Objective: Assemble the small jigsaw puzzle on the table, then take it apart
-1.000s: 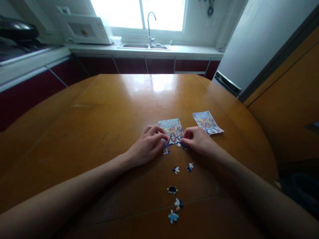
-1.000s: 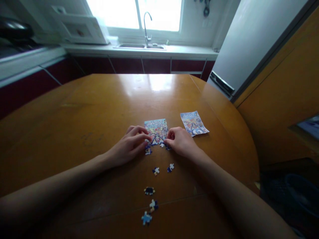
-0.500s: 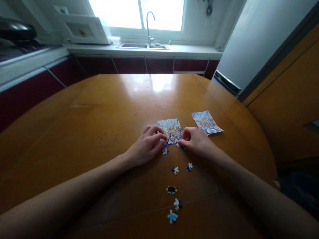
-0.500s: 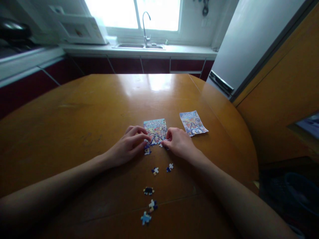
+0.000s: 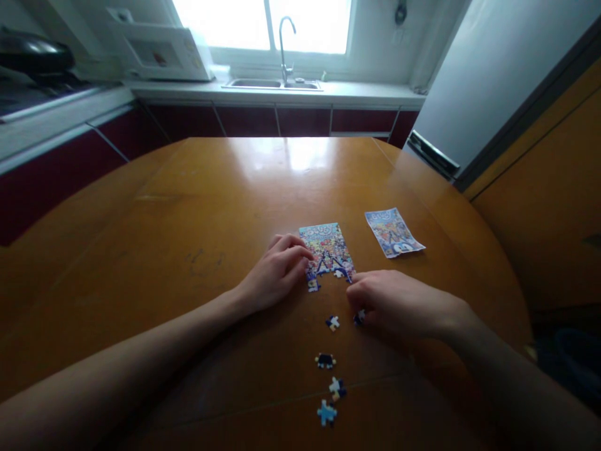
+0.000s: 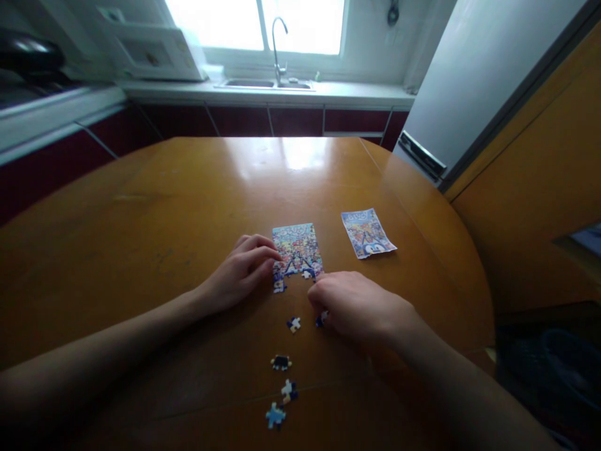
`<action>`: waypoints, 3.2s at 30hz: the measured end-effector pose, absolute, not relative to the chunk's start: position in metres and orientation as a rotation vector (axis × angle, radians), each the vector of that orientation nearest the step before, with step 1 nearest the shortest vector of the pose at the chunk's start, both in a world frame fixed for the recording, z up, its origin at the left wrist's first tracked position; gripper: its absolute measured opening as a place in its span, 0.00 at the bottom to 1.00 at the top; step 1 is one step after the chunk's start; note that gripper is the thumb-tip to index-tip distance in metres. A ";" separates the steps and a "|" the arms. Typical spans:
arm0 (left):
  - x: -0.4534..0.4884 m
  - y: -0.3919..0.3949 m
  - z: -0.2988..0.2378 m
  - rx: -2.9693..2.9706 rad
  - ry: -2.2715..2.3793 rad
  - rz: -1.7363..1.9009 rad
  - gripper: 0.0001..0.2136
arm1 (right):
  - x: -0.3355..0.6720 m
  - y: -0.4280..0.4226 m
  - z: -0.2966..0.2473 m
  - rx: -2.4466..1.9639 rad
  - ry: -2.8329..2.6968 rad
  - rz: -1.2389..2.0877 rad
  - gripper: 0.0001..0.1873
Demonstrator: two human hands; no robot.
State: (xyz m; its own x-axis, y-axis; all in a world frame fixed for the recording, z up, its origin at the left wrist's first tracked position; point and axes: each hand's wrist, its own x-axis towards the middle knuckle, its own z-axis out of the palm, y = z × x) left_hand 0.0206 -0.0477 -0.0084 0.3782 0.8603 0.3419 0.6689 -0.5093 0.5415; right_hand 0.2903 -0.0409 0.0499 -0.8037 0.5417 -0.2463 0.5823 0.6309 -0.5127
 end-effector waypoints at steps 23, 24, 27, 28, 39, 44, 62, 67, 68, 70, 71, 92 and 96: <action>0.022 -0.048 -0.008 2.354 1.291 0.872 0.03 | 0.245 -0.024 0.009 1.228 3.180 -1.206 0.10; 0.022 -0.048 -0.008 2.357 1.290 0.865 0.03 | 0.244 -0.024 0.007 1.215 3.190 -1.195 0.10; 0.022 -0.048 -0.009 2.355 1.297 0.853 0.03 | 0.243 -0.024 0.006 1.194 3.208 -1.132 0.09; 0.022 -0.048 -0.010 2.355 1.298 0.849 0.03 | 0.243 -0.024 0.006 1.190 3.212 -1.104 0.09; 0.023 -0.052 -0.002 2.381 1.278 0.749 0.08 | 0.245 -0.023 0.000 1.140 3.263 -0.881 0.08; 0.022 -0.052 0.000 2.404 1.274 0.678 0.14 | 0.248 -0.021 0.002 1.105 3.264 -0.870 0.07; 0.023 -0.052 -0.001 2.373 1.239 0.773 0.08 | 0.249 -0.020 0.006 0.983 3.314 -0.664 0.10; 0.020 -0.051 -0.004 2.310 1.194 0.918 0.13 | 0.259 -0.013 0.006 1.092 3.317 -0.678 0.15; 0.019 -0.051 -0.004 2.319 1.185 0.905 0.14 | 0.260 -0.012 0.006 1.107 3.306 -0.672 0.16; 0.018 -0.051 -0.004 2.343 1.167 0.866 0.14 | 0.262 -0.012 0.008 1.100 3.287 -0.678 0.17; 0.018 -0.051 -0.004 2.356 1.159 0.849 0.14 | 0.261 -0.013 0.009 1.083 3.282 -0.687 0.17; 0.018 -0.050 -0.007 2.446 1.117 0.817 0.16 | 0.260 -0.016 0.010 1.043 3.236 -0.777 0.17; 0.018 -0.049 -0.007 2.454 1.136 0.783 0.17 | 0.261 -0.012 0.009 1.092 3.257 -0.851 0.20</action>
